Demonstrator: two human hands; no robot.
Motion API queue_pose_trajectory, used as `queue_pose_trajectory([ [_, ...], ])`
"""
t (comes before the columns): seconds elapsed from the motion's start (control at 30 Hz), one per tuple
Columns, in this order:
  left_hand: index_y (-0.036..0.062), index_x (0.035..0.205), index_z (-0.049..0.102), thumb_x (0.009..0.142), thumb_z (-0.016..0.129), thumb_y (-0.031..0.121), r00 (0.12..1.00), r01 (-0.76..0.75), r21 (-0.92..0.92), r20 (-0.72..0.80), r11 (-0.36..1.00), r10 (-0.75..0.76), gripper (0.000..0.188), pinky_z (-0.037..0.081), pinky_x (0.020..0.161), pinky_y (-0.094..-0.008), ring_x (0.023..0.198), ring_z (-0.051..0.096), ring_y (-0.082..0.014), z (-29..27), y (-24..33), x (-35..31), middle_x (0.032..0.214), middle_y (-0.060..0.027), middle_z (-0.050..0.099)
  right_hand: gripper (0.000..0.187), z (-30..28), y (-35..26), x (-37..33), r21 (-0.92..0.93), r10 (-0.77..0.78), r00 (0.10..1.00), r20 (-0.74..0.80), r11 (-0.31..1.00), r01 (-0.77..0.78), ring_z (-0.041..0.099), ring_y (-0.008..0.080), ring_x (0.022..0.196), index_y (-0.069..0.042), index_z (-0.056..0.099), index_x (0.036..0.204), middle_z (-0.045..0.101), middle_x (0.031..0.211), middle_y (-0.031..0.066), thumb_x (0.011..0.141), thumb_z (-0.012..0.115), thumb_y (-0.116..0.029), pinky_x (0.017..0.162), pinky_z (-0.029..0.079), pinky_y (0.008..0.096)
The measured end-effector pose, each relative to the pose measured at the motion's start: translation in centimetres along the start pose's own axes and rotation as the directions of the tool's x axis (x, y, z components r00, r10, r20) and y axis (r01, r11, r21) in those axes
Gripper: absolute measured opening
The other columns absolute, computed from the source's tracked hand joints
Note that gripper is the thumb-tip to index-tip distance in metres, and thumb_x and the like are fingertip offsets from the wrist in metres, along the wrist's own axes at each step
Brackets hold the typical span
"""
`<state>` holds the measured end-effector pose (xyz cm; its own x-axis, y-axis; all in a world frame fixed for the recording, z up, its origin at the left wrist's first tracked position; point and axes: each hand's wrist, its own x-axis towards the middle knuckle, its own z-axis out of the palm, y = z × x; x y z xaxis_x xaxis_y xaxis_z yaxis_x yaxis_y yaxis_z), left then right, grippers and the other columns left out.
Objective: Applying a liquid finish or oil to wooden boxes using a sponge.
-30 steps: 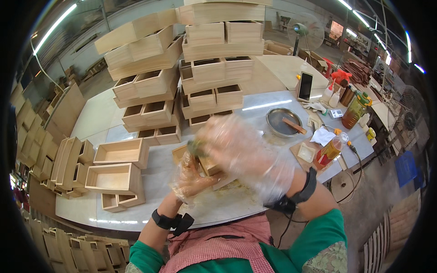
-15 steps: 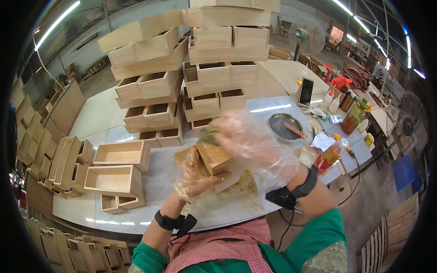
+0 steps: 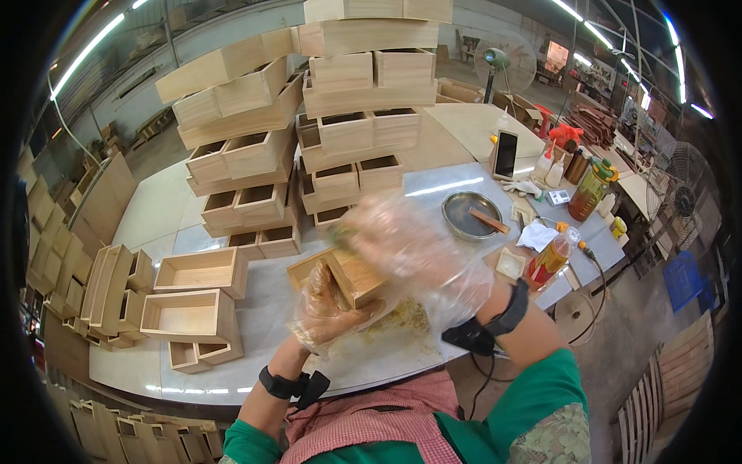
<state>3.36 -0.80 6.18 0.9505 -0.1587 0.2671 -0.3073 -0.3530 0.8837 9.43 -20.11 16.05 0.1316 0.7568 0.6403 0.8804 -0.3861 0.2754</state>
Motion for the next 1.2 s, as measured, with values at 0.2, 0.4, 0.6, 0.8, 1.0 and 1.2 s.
queue_pose_trajectory([
  [0.2, 0.0039, 0.127, 0.049, 0.067, 0.088, 0.040, 0.995, -0.083, -0.255, -0.075, 0.963, 0.066, 0.081, 0.052, 0.091, -0.0356, 0.106, 0.065, -0.0253, 0.1, -0.6, 0.4, 0.116, -0.0137, 0.064, 0.021, -5.5, 0.5, -5.0, 0.018, 0.651, 0.645, 0.400, 0.699, -0.715, 0.059, 0.0312, 0.099, -0.002, 0.068, 0.102, 0.060, 0.098, 0.0168, 0.085, 0.063, -0.015, 0.083, 0.049, 0.0380],
  [0.4, 0.0035, 0.127, 0.050, 0.068, 0.089, 0.027, 1.000, -0.002, -0.097, -0.002, 0.995, 0.002, 0.075, 0.050, 0.095, -0.0334, 0.108, 0.062, -0.0207, -0.6, 0.6, 0.2, 0.117, -0.0104, 0.065, 0.026, -6.7, 2.1, -4.1, 0.032, 0.537, 0.837, 0.101, 0.839, -0.543, 0.062, 0.0327, 0.091, -0.005, 0.069, 0.107, 0.063, 0.100, 0.0150, 0.087, 0.065, -0.021, 0.079, 0.051, 0.0404],
  [0.6, 0.0045, 0.128, 0.050, 0.068, 0.088, 0.035, 0.997, -0.055, -0.131, -0.057, 0.990, 0.048, 0.077, 0.051, 0.093, -0.0357, 0.105, 0.064, -0.0251, 0.1, -2.6, 1.2, 0.118, -0.0120, 0.065, 0.036, -2.0, -3.0, 0.1, 0.082, 0.365, 0.920, 0.144, 0.922, -0.378, 0.064, 0.0353, 0.084, -0.003, 0.064, 0.113, 0.063, 0.094, 0.0162, 0.079, 0.068, -0.015, 0.075, 0.052, 0.0430],
  [0.8, 0.0064, 0.129, 0.051, 0.067, 0.088, 0.038, 0.997, -0.056, 0.019, -0.053, 0.998, 0.057, 0.078, 0.052, 0.092, -0.0376, 0.106, 0.064, -0.0273, -0.9, -1.1, 1.0, 0.120, -0.0125, 0.065, 0.031, -3.0, -3.6, -0.8, -0.058, 0.161, 0.967, 0.196, 0.987, -0.152, 0.062, 0.0340, 0.093, 0.001, 0.065, 0.111, 0.062, 0.093, 0.0154, 0.081, 0.062, -0.007, 0.079, 0.052, 0.0415],
  [1.0, 0.0060, 0.130, 0.051, 0.068, 0.085, 0.044, 0.999, 0.005, -0.124, -0.038, 0.992, -0.010, 0.080, 0.054, 0.087, -0.0384, 0.102, 0.066, -0.0306, -0.2, -1.5, 1.4, 0.113, -0.0151, 0.068, 0.023, -4.1, -3.2, -1.7, -0.150, 0.127, 0.982, 0.138, 0.983, -0.106, 0.062, 0.0329, 0.089, -0.004, 0.069, 0.106, 0.062, 0.098, 0.0104, 0.082, 0.066, -0.005, 0.076, 0.050, 0.0426],
  [1.2, 0.0050, 0.128, 0.048, 0.069, 0.084, 0.046, 0.998, -0.025, 0.073, -0.049, 0.997, 0.029, 0.080, 0.053, 0.086, -0.0396, 0.100, 0.066, -0.0307, 0.1, -4.0, 1.1, 0.116, -0.0163, 0.066, 0.036, -3.3, -6.1, 0.4, 0.157, 0.352, 0.918, 0.182, 0.911, -0.380, 0.062, 0.0312, 0.089, -0.004, 0.065, 0.117, 0.061, 0.094, 0.0146, 0.081, 0.062, -0.006, 0.078, 0.050, 0.0419],
])
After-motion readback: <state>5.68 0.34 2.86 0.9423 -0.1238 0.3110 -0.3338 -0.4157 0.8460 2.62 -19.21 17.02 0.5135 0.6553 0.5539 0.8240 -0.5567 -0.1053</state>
